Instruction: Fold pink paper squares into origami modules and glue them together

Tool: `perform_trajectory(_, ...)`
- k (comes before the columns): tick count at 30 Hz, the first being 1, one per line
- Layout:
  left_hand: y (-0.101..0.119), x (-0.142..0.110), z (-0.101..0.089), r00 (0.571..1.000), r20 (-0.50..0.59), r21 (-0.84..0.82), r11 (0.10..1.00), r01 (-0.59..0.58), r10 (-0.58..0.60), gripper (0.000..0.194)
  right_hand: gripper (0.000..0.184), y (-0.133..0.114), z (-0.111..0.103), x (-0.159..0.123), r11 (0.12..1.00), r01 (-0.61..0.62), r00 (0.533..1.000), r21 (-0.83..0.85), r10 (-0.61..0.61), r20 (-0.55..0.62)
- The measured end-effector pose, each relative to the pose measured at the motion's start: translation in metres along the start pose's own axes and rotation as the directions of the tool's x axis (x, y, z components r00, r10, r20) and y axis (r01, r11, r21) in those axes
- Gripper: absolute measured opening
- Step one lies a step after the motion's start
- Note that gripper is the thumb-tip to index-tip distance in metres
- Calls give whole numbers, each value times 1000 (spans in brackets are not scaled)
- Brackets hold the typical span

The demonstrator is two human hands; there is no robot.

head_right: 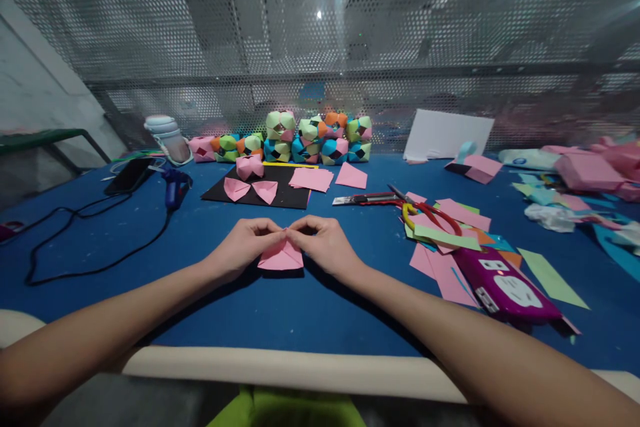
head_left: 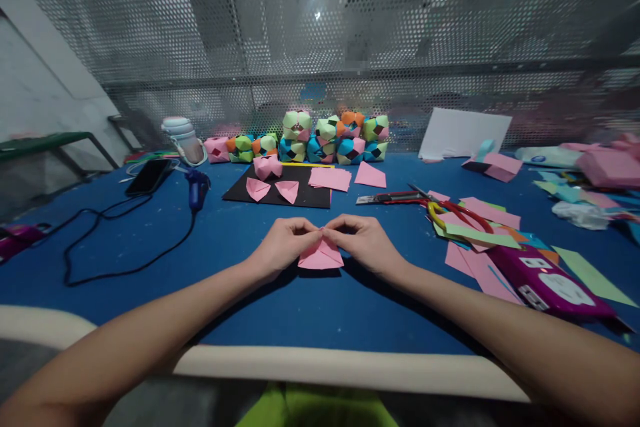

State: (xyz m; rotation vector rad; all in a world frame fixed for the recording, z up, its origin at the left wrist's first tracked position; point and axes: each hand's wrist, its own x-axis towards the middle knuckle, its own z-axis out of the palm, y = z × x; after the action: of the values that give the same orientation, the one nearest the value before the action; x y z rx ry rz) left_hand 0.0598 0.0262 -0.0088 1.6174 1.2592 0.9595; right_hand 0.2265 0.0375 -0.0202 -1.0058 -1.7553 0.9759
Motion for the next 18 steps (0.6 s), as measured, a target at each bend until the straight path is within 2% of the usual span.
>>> perform_trajectory(5, 1, 0, -1, 1000, 15, 15, 1000, -2, 2, 28, 14, -2, 0, 0, 999, -40, 999, 25, 39, 35)
perform_trajectory(13, 7, -4, 0, 1000, 26, 42, 999, 6, -7, 20, 12, -6, -1, -1, 998, 47, 997, -31, -45, 64)
perform_trajectory(18, 9, -4, -1, 999, 23, 43, 999, 34, -35, 20, 13, -4, -4, 2, 1000, 9, 994, -9, -8, 107)
